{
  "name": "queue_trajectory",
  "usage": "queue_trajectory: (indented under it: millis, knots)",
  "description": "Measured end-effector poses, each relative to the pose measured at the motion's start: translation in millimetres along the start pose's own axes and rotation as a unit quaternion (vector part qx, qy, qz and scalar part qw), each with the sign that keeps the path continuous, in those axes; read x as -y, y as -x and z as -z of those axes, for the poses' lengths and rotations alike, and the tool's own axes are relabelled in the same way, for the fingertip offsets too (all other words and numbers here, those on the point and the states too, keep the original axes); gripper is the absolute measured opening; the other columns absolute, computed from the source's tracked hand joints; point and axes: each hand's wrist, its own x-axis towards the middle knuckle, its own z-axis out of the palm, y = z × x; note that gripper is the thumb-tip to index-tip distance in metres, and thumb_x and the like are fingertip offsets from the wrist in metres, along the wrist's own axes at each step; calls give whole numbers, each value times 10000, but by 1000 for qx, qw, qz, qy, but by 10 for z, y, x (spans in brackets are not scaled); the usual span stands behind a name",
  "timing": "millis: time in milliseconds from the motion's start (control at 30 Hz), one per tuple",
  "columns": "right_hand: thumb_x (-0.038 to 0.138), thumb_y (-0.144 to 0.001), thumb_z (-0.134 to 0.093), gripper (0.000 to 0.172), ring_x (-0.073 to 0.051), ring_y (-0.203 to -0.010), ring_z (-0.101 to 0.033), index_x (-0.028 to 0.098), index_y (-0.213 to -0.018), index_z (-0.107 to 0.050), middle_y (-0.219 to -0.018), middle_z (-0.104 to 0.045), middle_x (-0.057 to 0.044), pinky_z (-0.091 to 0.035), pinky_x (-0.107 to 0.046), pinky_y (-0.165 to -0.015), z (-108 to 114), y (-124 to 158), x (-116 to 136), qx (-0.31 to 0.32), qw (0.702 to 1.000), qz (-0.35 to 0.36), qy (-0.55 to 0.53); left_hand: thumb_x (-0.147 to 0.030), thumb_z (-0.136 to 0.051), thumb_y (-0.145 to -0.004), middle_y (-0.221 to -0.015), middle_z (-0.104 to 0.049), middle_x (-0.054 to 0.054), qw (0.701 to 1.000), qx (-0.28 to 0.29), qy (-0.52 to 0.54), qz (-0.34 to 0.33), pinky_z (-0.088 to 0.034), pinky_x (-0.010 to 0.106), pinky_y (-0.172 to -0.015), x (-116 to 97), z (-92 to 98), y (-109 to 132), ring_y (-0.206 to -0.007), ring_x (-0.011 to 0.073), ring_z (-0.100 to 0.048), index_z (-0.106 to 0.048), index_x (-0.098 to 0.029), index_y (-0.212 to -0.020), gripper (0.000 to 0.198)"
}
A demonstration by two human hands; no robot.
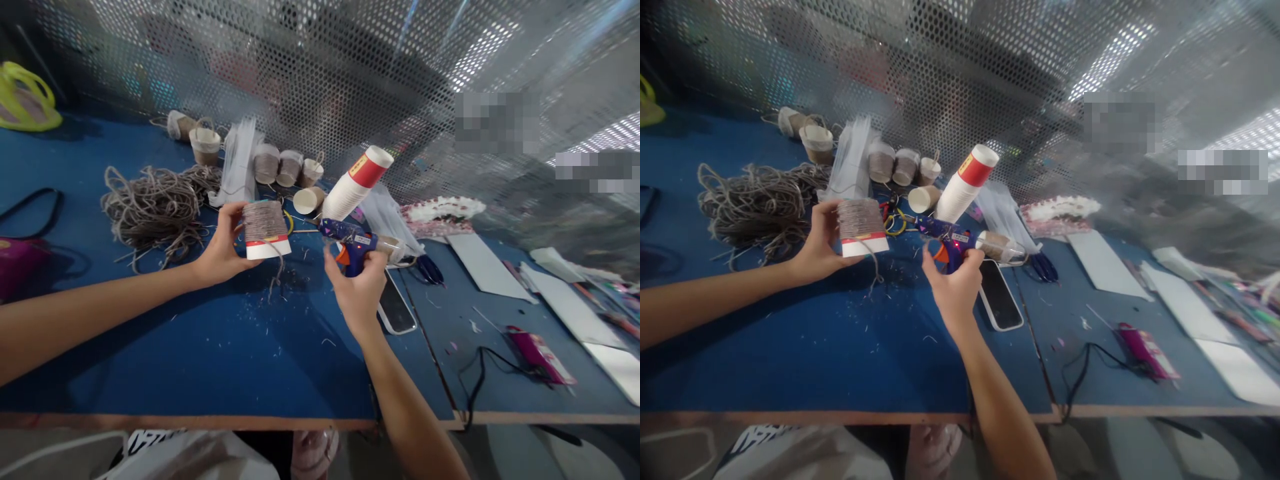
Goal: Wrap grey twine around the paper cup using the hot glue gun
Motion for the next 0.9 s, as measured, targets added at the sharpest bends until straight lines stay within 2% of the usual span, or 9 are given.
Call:
queue_trajectory:
  millis: [167, 267, 400, 733, 900]
  knots:
    - [461, -695, -749, 477, -134, -507, -542, 277, -848, -336, -658, -496, 76, -439, -276, -480, -19, 132, 36, -45, 987, 151, -12, -346, -917, -629, -1336, -513, 98, 1000, 3, -18, 14, -579, 442, -1035, -2, 28, 4, -1283, 291, -580, -447, -330, -1339, 852]
    - [389, -724, -726, 431, -119, -464, -528, 274, -859, -334, -639, -486, 87, -408, -253, -434, -27, 174, 60, -48, 980, 193, -22, -346, -923, -622, -1328, -516, 95, 1000, 1, -26, 15, -587, 434, -1023, -17, 25, -3, -1281, 290, -581, -451, -334, -1339, 858]
    - [359, -751, -696, 394, -111, -431, -507, 276, -859, -326, -618, -473, 98, -386, -244, -408, -17, 188, 91, -27, 980, 196, -16, -361, -925, -622, -1330, -518, 94, 1000, 0, -26, 12, -584, 433, -1029, -36, 17, -9, -1277, 284, -580, -453, -337, -1337, 857]
    - [286, -766, -686, 369, -104, -428, -492, 276, -844, -326, -619, -445, 104, -366, -236, -403, -13, 194, 121, -20, 976, 216, -25, -391, -918, -629, -1329, -508, 94, 1000, 1, -22, 22, -575, 446, -1039, -66, 13, -13, -1266, 281, -581, -451, -310, -1319, 837]
    - [333, -752, -703, 390, -122, -456, -516, 278, -847, -329, -624, -461, 96, -392, -255, -435, -17, 166, 90, -56, 979, 197, -10, -432, -903, -656, -1355, -504, 69, 1000, -4, -10, 26, -558, 430, -1066, -73, 5, -26, -1310, 276, -558, -432, -351, -1325, 823]
